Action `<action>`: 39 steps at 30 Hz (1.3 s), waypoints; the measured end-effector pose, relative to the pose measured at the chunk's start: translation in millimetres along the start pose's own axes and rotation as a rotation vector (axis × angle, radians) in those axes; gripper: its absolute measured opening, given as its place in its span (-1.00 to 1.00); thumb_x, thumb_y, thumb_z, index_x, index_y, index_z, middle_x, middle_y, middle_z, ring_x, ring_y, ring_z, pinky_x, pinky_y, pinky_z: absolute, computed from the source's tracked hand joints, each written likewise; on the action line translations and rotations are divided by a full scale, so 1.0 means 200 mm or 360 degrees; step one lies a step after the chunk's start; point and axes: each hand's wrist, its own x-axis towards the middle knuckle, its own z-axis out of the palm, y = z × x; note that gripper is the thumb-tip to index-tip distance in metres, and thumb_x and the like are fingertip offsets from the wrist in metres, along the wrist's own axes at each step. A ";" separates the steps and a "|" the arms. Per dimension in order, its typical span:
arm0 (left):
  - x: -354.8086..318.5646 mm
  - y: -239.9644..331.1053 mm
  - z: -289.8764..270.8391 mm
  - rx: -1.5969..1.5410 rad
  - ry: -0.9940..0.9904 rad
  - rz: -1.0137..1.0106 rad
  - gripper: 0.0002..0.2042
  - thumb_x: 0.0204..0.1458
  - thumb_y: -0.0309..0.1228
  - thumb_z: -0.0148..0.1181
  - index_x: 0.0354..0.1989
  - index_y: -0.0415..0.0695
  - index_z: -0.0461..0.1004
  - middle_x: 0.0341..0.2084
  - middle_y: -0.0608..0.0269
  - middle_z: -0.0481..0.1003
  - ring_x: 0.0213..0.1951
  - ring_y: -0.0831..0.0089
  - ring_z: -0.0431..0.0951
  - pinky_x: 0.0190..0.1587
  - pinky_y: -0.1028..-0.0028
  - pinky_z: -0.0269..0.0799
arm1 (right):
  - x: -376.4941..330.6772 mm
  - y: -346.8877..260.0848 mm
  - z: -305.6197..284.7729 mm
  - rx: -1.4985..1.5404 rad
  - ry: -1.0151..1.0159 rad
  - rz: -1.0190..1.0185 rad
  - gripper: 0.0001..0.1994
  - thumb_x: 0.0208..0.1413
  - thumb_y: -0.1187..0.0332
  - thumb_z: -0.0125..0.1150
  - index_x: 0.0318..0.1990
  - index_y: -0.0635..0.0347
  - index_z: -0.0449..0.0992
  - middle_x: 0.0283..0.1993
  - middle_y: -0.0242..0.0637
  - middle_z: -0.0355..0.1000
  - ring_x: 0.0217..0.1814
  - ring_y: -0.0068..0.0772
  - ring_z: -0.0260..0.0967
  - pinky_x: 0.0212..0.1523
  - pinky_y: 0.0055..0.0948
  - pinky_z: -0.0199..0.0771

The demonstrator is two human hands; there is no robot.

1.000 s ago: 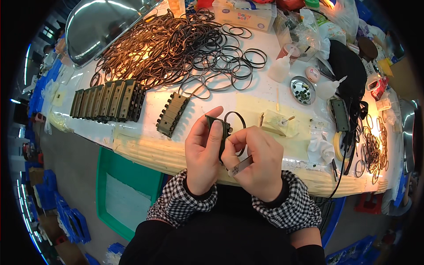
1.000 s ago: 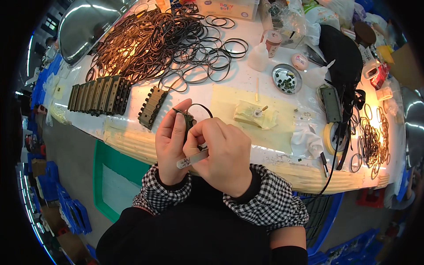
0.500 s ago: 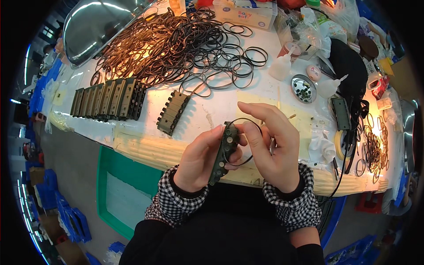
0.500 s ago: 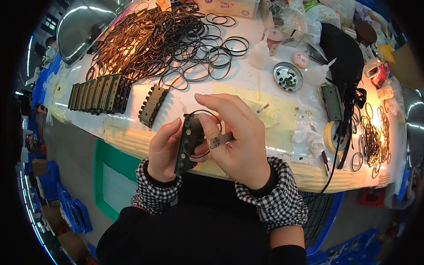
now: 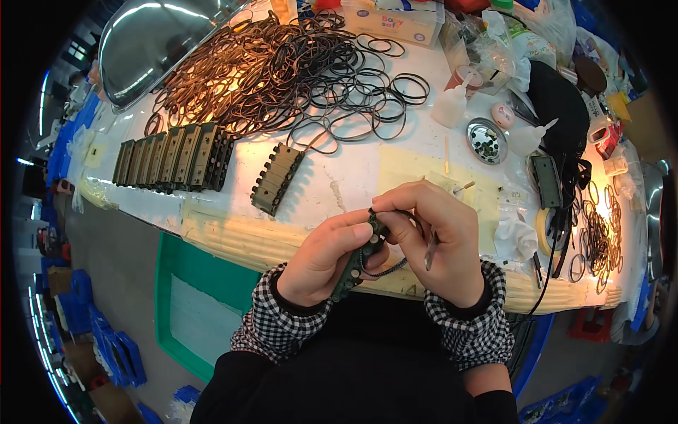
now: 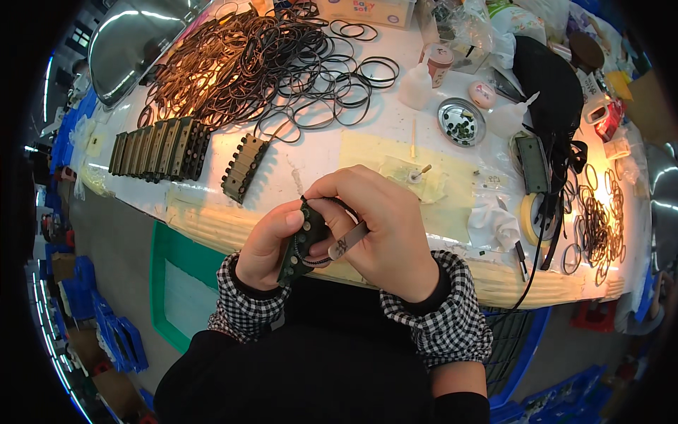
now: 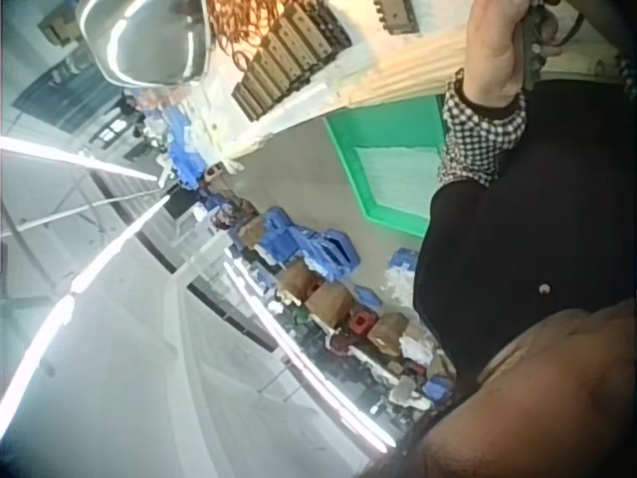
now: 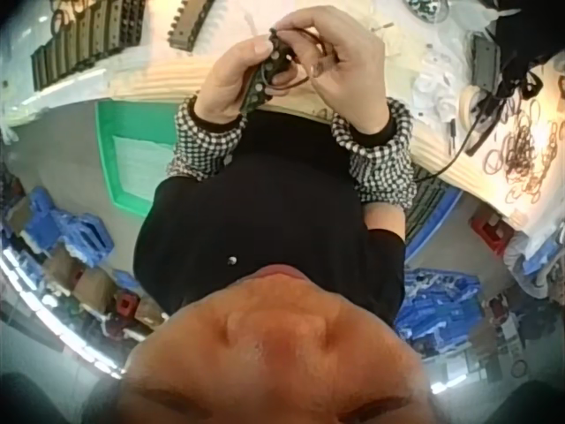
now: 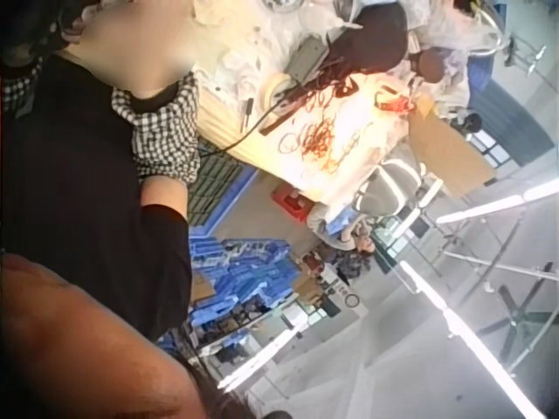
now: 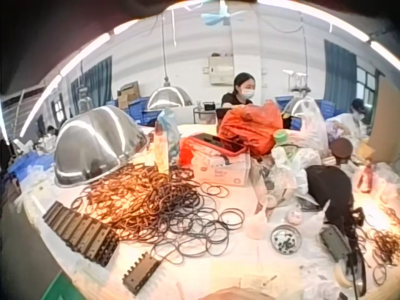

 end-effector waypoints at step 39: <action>0.04 0.02 0.07 0.0090 0.0357 0.0277 -0.54 0.26 -0.36 -0.01 0.28 -0.32 0.17 -0.22 0.26 0.42 -0.29 0.55 0.41 -0.19 0.54 0.42 | -0.03 0.04 -0.01 -0.0135 0.0090 -0.0259 -0.79 0.03 0.54 0.24 -0.14 0.23 0.54 -0.21 -0.18 0.55 -0.30 -0.20 0.53 -0.30 -0.42 0.50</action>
